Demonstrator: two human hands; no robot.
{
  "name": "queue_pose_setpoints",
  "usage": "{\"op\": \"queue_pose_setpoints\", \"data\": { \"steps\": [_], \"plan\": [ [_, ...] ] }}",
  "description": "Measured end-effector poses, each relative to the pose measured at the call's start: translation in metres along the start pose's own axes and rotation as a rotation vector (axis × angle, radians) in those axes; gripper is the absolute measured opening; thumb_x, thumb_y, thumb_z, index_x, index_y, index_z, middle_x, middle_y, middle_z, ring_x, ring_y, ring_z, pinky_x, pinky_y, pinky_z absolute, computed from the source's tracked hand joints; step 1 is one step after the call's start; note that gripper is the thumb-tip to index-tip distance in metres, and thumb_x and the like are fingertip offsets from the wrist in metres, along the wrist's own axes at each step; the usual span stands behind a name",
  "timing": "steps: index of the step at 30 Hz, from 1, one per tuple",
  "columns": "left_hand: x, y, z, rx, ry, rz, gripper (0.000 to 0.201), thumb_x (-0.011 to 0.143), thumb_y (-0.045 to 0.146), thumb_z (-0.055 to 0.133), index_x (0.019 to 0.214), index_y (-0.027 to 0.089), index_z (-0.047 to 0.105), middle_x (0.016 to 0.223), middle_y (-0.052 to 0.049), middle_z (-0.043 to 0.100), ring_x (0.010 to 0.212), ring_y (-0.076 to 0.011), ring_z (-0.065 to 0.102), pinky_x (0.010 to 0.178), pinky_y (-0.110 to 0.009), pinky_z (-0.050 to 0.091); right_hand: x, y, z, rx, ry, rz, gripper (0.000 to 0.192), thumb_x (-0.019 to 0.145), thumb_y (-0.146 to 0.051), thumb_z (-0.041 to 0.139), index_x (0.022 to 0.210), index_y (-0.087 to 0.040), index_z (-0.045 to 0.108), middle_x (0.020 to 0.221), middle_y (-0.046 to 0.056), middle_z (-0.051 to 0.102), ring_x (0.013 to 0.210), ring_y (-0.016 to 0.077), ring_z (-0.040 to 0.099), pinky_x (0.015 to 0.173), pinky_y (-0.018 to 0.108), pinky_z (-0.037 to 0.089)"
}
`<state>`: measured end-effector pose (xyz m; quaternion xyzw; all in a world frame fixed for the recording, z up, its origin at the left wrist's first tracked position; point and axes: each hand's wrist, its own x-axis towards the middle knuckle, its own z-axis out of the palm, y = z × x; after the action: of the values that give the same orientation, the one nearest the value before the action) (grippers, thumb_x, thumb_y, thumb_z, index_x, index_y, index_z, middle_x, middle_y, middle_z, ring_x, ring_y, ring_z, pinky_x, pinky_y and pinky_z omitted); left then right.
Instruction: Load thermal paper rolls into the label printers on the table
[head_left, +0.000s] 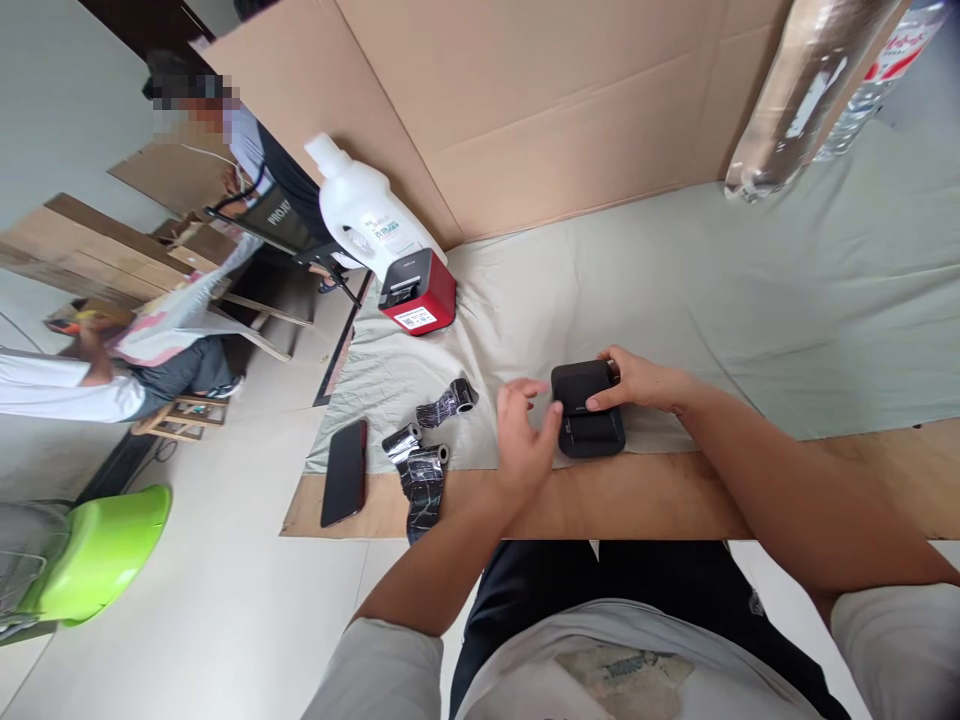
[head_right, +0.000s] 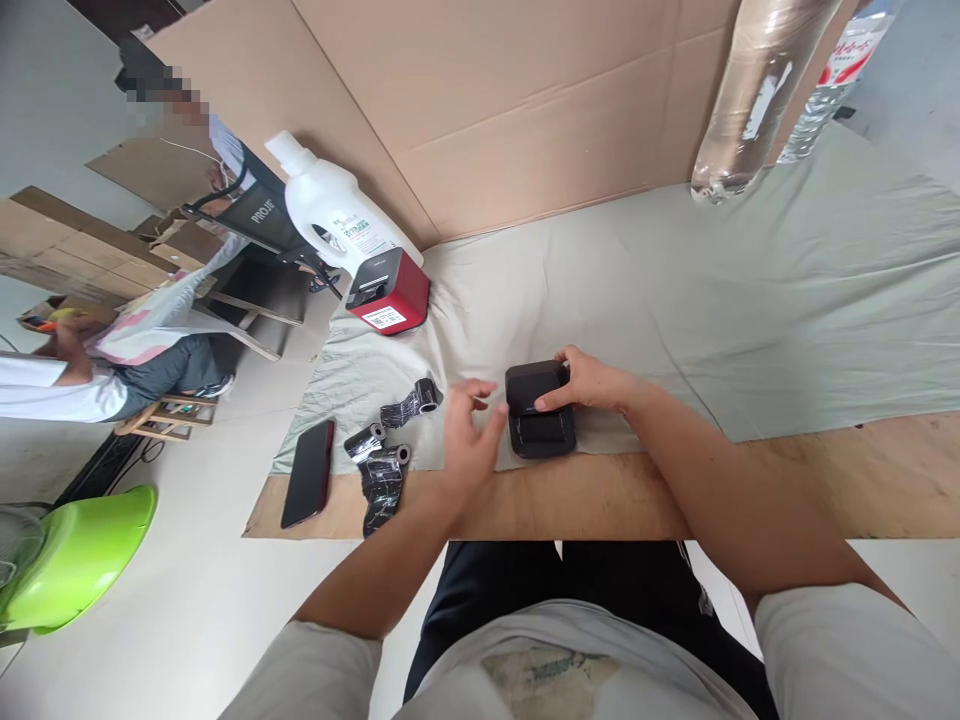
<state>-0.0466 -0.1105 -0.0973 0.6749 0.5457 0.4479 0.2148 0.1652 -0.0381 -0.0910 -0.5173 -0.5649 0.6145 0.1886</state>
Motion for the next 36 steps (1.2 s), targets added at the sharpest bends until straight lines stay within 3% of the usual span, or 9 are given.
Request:
{"op": "queue_pose_setpoints", "data": {
  "steps": [1, 3, 5, 6, 12, 20, 28, 36],
  "plan": [
    [0.012, 0.000, -0.002, -0.114, -0.035, -0.193, 0.039, 0.084, 0.038, 0.069, 0.117, 0.019, 0.061, 0.118, -0.012, 0.061, 0.106, -0.0237, 0.060, 0.088, -0.040, 0.051, 0.002, 0.002, 0.000, 0.066, 0.001, -0.013, 0.082, 0.052, -0.039, 0.092, 0.120, -0.022, 0.049, 0.113, 0.010, 0.069, 0.103, 0.0280, 0.066, 0.085, 0.040, 0.055],
    [0.036, -0.002, -0.004, -0.391, -0.222, -0.480, 0.064, 0.073, 0.042, 0.079, 0.127, 0.019, 0.054, 0.121, -0.013, 0.061, 0.105, -0.0240, 0.062, 0.087, -0.038, 0.051, 0.005, 0.004, -0.001, 0.176, 0.029, -0.060, 0.079, 0.051, -0.034, 0.092, 0.116, -0.022, 0.050, 0.110, 0.009, 0.069, 0.106, 0.0284, 0.065, 0.089, 0.042, 0.054],
    [0.052, -0.004, -0.001, -0.637, -0.415, -0.619, 0.080, 0.065, 0.044, 0.085, 0.133, 0.020, 0.050, 0.115, -0.011, 0.065, 0.101, -0.0237, 0.064, 0.084, -0.035, 0.051, 0.007, 0.006, -0.002, 0.276, 0.068, -0.130, 0.076, 0.049, -0.033, 0.093, 0.113, -0.023, 0.053, 0.111, 0.008, 0.069, 0.112, 0.0292, 0.063, 0.096, 0.044, 0.053],
    [0.056, -0.006, 0.001, -0.718, -0.457, -0.644, 0.084, 0.063, 0.045, 0.087, 0.134, 0.020, 0.049, 0.110, -0.009, 0.067, 0.098, -0.0233, 0.065, 0.081, -0.034, 0.050, 0.008, 0.007, -0.003, 0.318, 0.078, -0.158, 0.075, 0.050, -0.034, 0.093, 0.112, -0.023, 0.054, 0.113, 0.007, 0.069, 0.115, 0.0294, 0.062, 0.098, 0.045, 0.052],
    [0.044, -0.023, 0.025, -0.819, -0.326, -0.642, 0.080, 0.058, 0.048, 0.088, 0.125, 0.018, 0.054, 0.092, -0.003, 0.069, 0.078, -0.0167, 0.063, 0.068, -0.027, 0.046, 0.013, 0.016, -0.003, 0.358, -0.026, -0.101, 0.064, 0.058, -0.043, 0.091, 0.111, -0.024, 0.060, 0.118, 0.008, 0.069, 0.113, 0.0309, 0.064, 0.091, 0.048, 0.056],
    [0.042, -0.032, 0.031, -0.844, -0.295, -0.579, 0.071, 0.063, 0.046, 0.085, 0.122, 0.019, 0.056, 0.097, -0.005, 0.071, 0.088, -0.0184, 0.066, 0.077, -0.030, 0.048, 0.017, 0.015, 0.002, 0.303, 0.060, -0.184, 0.062, 0.057, -0.044, 0.092, 0.106, -0.023, 0.060, 0.107, 0.005, 0.070, 0.107, 0.0287, 0.065, 0.093, 0.045, 0.054],
    [0.043, -0.036, 0.031, -0.875, -0.334, -0.570, 0.072, 0.064, 0.050, 0.084, 0.122, 0.020, 0.056, 0.101, -0.005, 0.069, 0.092, -0.0195, 0.065, 0.079, -0.030, 0.048, 0.020, 0.021, 0.007, 0.326, 0.116, -0.204, 0.069, 0.059, -0.045, 0.090, 0.116, -0.024, 0.058, 0.122, 0.007, 0.068, 0.119, 0.0291, 0.061, 0.102, 0.046, 0.050],
    [0.042, -0.028, 0.034, -0.838, -0.201, -0.487, 0.060, 0.065, 0.048, 0.083, 0.113, 0.019, 0.063, 0.108, -0.006, 0.070, 0.104, -0.0211, 0.063, 0.093, -0.032, 0.048, 0.015, 0.009, 0.011, 0.304, 0.082, -0.214, 0.059, 0.060, -0.045, 0.089, 0.108, -0.021, 0.065, 0.114, 0.008, 0.072, 0.112, 0.0279, 0.064, 0.100, 0.045, 0.051]
  ]
}}
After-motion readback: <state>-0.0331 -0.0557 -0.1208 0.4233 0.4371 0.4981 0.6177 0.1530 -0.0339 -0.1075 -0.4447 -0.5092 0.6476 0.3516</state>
